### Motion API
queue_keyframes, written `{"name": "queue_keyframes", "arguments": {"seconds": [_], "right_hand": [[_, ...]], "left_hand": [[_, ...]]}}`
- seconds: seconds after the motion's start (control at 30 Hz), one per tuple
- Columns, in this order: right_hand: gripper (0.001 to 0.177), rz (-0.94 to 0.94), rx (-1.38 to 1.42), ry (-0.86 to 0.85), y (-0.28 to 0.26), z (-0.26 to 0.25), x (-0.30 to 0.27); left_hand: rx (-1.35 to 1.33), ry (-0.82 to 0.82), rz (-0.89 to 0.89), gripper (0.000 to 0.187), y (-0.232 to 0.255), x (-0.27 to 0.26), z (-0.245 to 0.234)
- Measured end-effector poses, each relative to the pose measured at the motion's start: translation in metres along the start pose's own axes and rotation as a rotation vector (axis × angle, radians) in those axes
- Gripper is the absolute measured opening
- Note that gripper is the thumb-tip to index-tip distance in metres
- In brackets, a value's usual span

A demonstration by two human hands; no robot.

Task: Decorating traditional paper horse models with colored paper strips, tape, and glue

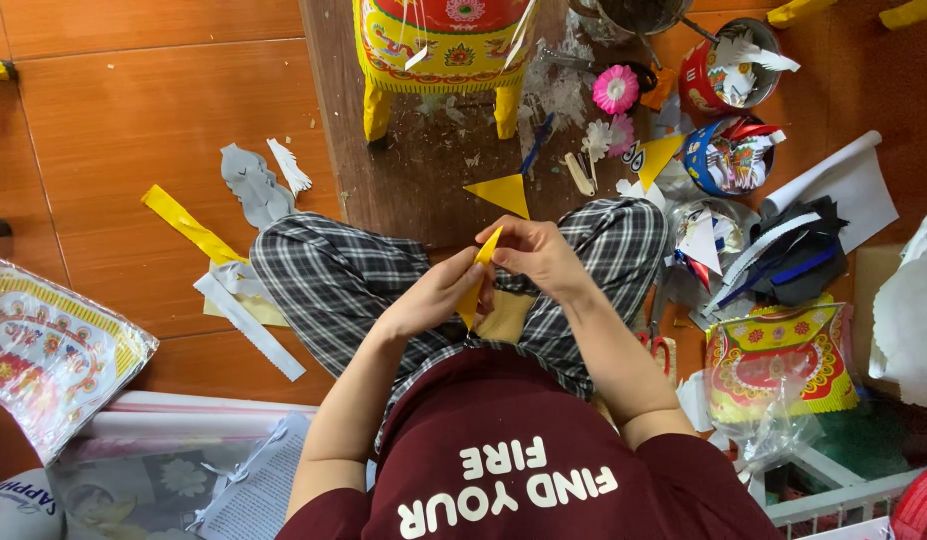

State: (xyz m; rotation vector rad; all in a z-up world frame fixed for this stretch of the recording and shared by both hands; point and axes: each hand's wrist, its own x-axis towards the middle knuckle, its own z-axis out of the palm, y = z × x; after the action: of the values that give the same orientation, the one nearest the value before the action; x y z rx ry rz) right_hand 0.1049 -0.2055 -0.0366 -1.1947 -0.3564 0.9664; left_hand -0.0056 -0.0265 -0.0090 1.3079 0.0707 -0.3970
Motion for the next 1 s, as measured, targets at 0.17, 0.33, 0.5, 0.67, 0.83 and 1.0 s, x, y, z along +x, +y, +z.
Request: {"name": "queue_keyframes", "arguments": {"seconds": [0.17, 0.33, 0.5, 0.67, 0.83, 1.0], "right_hand": [[0.012, -0.088, 0.098, 0.158, 0.031, -0.008, 0.002], [0.015, -0.143, 0.214, 0.161, 0.043, -0.01, 0.005], [0.015, -0.17, 0.178, 0.196, 0.029, 0.0, 0.008], [0.012, -0.191, 0.115, 0.219, 0.032, -0.005, 0.009], [0.014, -0.187, 0.013, 0.293, 0.026, 0.001, 0.011], [0.016, -0.189, 0.036, 0.545, 0.008, -0.012, 0.018]], "left_hand": [[0.116, 0.016, 0.031, 0.029, 0.0, -0.002, 0.002], [0.08, -0.027, 0.07, 0.027, 0.007, -0.005, 0.004], [0.303, 0.058, 0.054, 0.023, 0.003, -0.004, 0.008], [0.437, 0.155, 0.024, 0.027, 0.002, -0.004, 0.014], [0.545, 0.279, 0.048, 0.025, -0.025, 0.002, 0.018], [0.435, 0.307, -0.005, 0.027, -0.024, 0.001, 0.024]]}}
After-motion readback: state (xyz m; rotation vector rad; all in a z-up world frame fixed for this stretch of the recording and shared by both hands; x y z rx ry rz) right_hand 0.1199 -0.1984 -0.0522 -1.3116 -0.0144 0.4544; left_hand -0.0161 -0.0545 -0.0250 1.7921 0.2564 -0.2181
